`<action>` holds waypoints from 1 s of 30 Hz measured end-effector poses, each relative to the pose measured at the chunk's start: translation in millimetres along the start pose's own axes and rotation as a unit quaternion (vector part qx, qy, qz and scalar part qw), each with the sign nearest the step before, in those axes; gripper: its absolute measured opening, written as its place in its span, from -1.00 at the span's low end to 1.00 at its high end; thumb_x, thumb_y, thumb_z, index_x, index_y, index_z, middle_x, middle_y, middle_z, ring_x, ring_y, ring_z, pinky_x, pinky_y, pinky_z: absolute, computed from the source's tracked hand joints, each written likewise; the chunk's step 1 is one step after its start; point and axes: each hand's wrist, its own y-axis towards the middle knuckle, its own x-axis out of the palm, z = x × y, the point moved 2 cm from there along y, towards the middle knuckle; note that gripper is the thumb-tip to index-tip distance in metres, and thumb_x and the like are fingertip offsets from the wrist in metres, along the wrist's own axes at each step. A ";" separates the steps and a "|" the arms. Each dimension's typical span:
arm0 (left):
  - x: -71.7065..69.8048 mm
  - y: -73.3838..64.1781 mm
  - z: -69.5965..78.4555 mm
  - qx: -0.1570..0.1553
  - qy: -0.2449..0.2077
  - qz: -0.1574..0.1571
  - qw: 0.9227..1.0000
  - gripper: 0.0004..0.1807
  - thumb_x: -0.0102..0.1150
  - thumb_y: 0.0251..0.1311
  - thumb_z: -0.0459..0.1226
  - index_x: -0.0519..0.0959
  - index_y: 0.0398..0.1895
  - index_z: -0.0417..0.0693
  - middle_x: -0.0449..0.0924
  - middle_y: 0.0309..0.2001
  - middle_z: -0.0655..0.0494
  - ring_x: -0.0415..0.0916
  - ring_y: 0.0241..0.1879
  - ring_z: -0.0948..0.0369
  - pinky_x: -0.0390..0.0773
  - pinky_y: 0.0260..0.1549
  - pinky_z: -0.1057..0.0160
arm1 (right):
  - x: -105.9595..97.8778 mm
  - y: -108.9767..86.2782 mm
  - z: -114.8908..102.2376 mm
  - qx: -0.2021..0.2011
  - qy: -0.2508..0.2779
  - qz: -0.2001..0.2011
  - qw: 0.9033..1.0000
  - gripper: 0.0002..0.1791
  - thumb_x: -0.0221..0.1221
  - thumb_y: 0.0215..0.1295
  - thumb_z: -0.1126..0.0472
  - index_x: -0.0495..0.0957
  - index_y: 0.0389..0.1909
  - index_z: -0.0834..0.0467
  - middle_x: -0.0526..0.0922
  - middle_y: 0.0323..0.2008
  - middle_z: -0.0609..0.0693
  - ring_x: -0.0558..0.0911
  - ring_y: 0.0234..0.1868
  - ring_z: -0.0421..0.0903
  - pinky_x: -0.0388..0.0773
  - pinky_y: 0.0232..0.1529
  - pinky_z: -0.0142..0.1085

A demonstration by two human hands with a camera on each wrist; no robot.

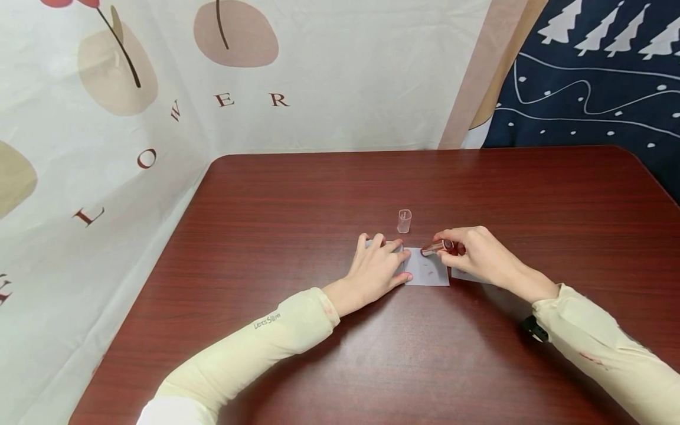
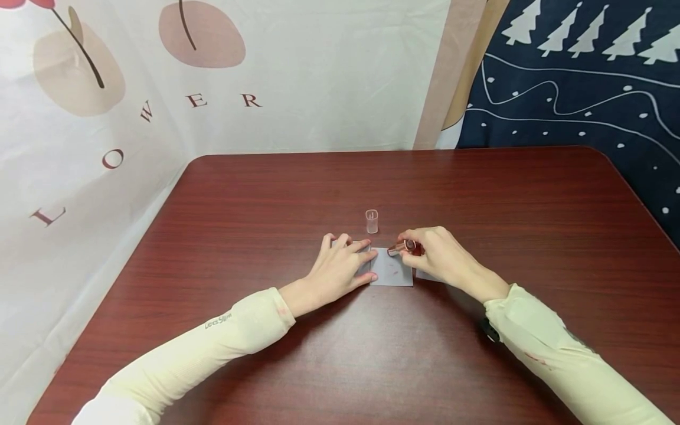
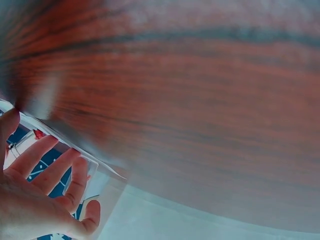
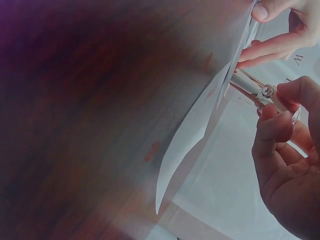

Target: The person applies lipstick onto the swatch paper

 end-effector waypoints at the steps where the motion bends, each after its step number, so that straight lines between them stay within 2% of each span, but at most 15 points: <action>1: 0.3 0.0 -0.2 0.000 -0.001 0.000 1.000 -0.49 0.09 0.12 0.18 0.56 0.08 0.20 0.47 0.15 0.16 0.29 -0.03 0.15 0.12 -0.03 0.01 | 0.2 -0.2 -0.1 0.001 0.001 0.000 1.000 -0.78 0.24 0.01 0.40 0.62 -0.26 0.23 0.44 -0.61 -0.18 0.34 -0.61 -0.29 0.32 -0.61 -0.43; 22: 2.0 -0.1 -0.5 0.003 0.007 0.003 1.000 -0.47 0.08 0.12 0.19 0.56 0.09 0.21 0.47 0.16 0.16 0.27 -0.03 0.14 0.11 -0.04 -0.01 | 0.6 -2.8 -4.8 0.001 0.001 -0.002 1.000 -0.80 0.24 -0.02 0.38 0.63 -0.29 0.24 0.46 -0.60 -0.18 0.35 -0.61 -0.30 0.32 -0.60 -0.42; 30: 2.2 -0.6 -1.0 0.002 0.006 0.009 1.000 -0.49 0.09 0.12 0.18 0.56 0.09 0.20 0.47 0.15 0.16 0.27 -0.04 0.14 0.12 -0.04 -0.01 | 1.0 -3.9 -6.0 -0.010 0.006 0.010 1.000 -0.81 0.24 -0.03 0.38 0.63 -0.32 0.20 0.48 -0.59 -0.21 0.37 -0.59 -0.31 0.32 -0.58 -0.45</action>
